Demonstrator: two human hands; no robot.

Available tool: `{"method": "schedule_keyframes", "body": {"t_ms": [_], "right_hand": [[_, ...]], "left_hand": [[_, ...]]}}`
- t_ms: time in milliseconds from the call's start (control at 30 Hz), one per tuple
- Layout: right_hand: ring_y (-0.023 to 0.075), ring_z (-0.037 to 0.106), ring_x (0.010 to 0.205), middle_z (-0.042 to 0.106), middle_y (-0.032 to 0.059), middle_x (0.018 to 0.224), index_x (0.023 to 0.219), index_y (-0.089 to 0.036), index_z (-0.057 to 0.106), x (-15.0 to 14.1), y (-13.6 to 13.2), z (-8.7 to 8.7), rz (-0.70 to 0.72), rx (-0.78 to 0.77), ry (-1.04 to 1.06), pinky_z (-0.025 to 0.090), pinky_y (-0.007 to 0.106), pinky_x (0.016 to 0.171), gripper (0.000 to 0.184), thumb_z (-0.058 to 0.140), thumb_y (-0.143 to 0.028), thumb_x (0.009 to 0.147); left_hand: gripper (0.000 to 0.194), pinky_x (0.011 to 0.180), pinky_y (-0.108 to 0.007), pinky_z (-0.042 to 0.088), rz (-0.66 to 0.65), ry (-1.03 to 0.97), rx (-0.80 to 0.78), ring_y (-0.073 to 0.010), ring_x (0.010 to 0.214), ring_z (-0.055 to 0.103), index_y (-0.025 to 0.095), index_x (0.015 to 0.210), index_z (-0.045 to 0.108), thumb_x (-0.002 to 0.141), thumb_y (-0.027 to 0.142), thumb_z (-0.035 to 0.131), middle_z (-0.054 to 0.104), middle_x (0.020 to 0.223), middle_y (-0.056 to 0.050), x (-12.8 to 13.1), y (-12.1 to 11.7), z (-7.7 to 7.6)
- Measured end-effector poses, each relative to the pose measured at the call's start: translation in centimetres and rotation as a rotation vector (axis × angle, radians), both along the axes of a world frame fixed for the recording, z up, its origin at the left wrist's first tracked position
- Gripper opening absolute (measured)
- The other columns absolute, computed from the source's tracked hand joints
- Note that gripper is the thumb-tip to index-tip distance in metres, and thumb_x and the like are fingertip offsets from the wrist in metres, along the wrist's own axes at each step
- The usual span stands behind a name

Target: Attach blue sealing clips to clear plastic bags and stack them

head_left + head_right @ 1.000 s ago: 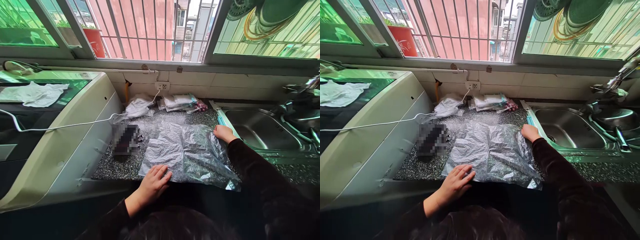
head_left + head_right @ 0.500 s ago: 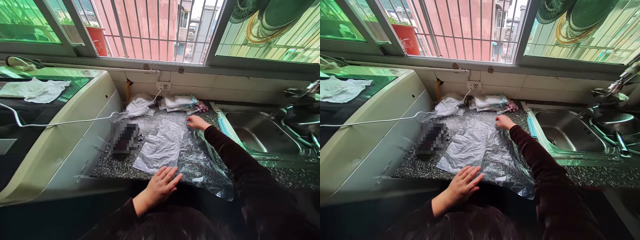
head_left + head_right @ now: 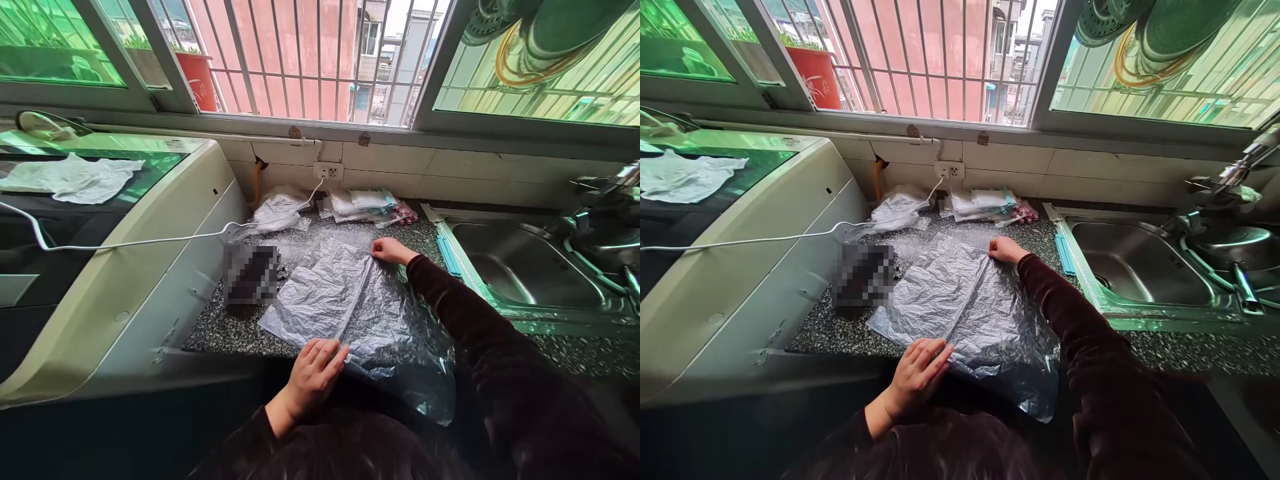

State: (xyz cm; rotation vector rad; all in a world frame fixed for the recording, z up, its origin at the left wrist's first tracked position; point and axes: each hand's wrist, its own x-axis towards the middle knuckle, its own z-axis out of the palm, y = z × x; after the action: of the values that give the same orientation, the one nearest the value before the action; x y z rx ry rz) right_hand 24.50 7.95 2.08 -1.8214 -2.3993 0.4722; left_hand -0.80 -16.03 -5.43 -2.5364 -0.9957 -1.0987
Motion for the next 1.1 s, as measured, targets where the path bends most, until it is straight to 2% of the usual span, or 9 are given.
{"method": "schedule_keyframes", "body": {"t_ms": [100,200,367,467,600,733,900,1000,1100], "right_hand": [[0.0108,0.055,0.063,0.065,0.0018,0.068,0.07,-0.014,0.063,0.1,-0.4,0.4,-0.001,-0.009,0.073,0.04,0.019,0.061,0.005,0.058,-0.016,0.072],[0.0095,0.055,0.06,0.064,0.0013,0.067,0.073,-0.013,0.061,0.1,-0.7,1.3,0.01,-0.028,0.158,0.042,0.019,0.059,0.005,0.056,-0.013,0.072],[0.0083,0.055,0.056,0.061,-0.0007,0.063,0.096,-0.013,0.058,0.4,-0.9,3.5,0.012,-0.044,0.342,0.045,0.019,0.056,0.021,0.054,-0.013,0.075],[0.0078,0.052,0.053,0.058,-0.0028,0.059,0.1,-0.013,0.058,1.1,-0.7,5.0,-0.027,-0.075,0.56,0.046,0.02,0.055,0.028,0.058,-0.014,0.072],[0.0076,0.05,0.052,0.057,-0.0034,0.058,0.093,-0.013,0.06,2.3,-0.3,6.6,-0.079,-0.077,0.761,0.045,0.022,0.055,0.025,0.064,-0.019,0.069],[0.0076,0.049,0.052,0.056,-0.0025,0.06,0.088,-0.015,0.059,3.1,0.1,8.3,-0.13,-0.009,0.925,0.045,0.023,0.053,0.024,0.066,-0.026,0.068],[0.0086,0.05,0.057,0.058,-0.0009,0.07,0.084,-0.021,0.057,3.4,-0.7,11.8,-0.124,0.105,1.099,0.049,0.024,0.058,0.017,0.065,-0.03,0.072],[0.0089,0.052,0.061,0.057,-0.0015,0.071,0.082,-0.024,0.058,3.9,-2.4,13.3,-0.067,0.153,1.205,0.049,0.025,0.063,0.015,0.067,-0.027,0.07],[0.01,0.053,0.065,0.058,-0.002,0.073,0.081,-0.026,0.06,5.1,-4.6,13.2,-0.046,0.2,1.229,0.049,0.026,0.067,0.019,0.07,-0.029,0.065]], "left_hand": [[0.027,0.08,-0.035,0.045,0.038,0.011,-0.017,-0.0196,0.086,0.057,0.014,0.107,0.06,0.083,0.02,0.051,0.065,0.093,-0.01,-0.1,0.3,0.4],[0.024,0.075,-0.033,0.047,0.04,0.001,-0.026,-0.0191,0.083,0.057,0.013,0.102,0.061,0.082,0.013,0.047,0.064,0.09,-0.011,-0.6,0.9,0.7],[0.019,0.067,-0.03,0.049,0.055,0.025,0.049,-0.0168,0.073,0.058,0.014,0.092,0.061,0.08,0.008,0.047,0.065,0.082,-0.009,-2.2,2.9,1.9],[0.021,0.066,-0.029,0.049,0.047,0.014,0.135,-0.0159,0.072,0.06,0.015,0.097,0.058,0.08,0.008,0.05,0.066,0.082,-0.007,-3.5,4.1,3.8],[0.031,0.07,-0.028,0.049,0.017,-0.038,0.218,-0.0143,0.072,0.06,0.015,0.105,0.055,0.077,0.004,0.053,0.067,0.078,-0.005,-5.2,5.7,7.0],[0.034,0.072,-0.028,0.05,0.024,-0.09,0.325,-0.0136,0.074,0.06,0.015,0.106,0.054,0.075,0.002,0.055,0.067,0.079,-0.004,-6.2,8.0,10.2],[0.035,0.074,-0.03,0.049,0.063,-0.096,0.456,-0.0154,0.083,0.059,0.018,0.107,0.054,0.075,0.003,0.055,0.067,0.083,-0.004,-7.0,10.9,14.0],[0.036,0.075,-0.032,0.049,0.069,-0.059,0.54,-0.0163,0.087,0.059,0.021,0.11,0.053,0.077,0.007,0.054,0.067,0.088,-0.003,-7.5,10.9,15.8],[0.036,0.073,-0.034,0.051,0.052,0.04,0.576,-0.017,0.085,0.06,0.024,0.111,0.052,0.078,0.01,0.054,0.067,0.092,-0.003,-7.7,9.4,16.4]]}}
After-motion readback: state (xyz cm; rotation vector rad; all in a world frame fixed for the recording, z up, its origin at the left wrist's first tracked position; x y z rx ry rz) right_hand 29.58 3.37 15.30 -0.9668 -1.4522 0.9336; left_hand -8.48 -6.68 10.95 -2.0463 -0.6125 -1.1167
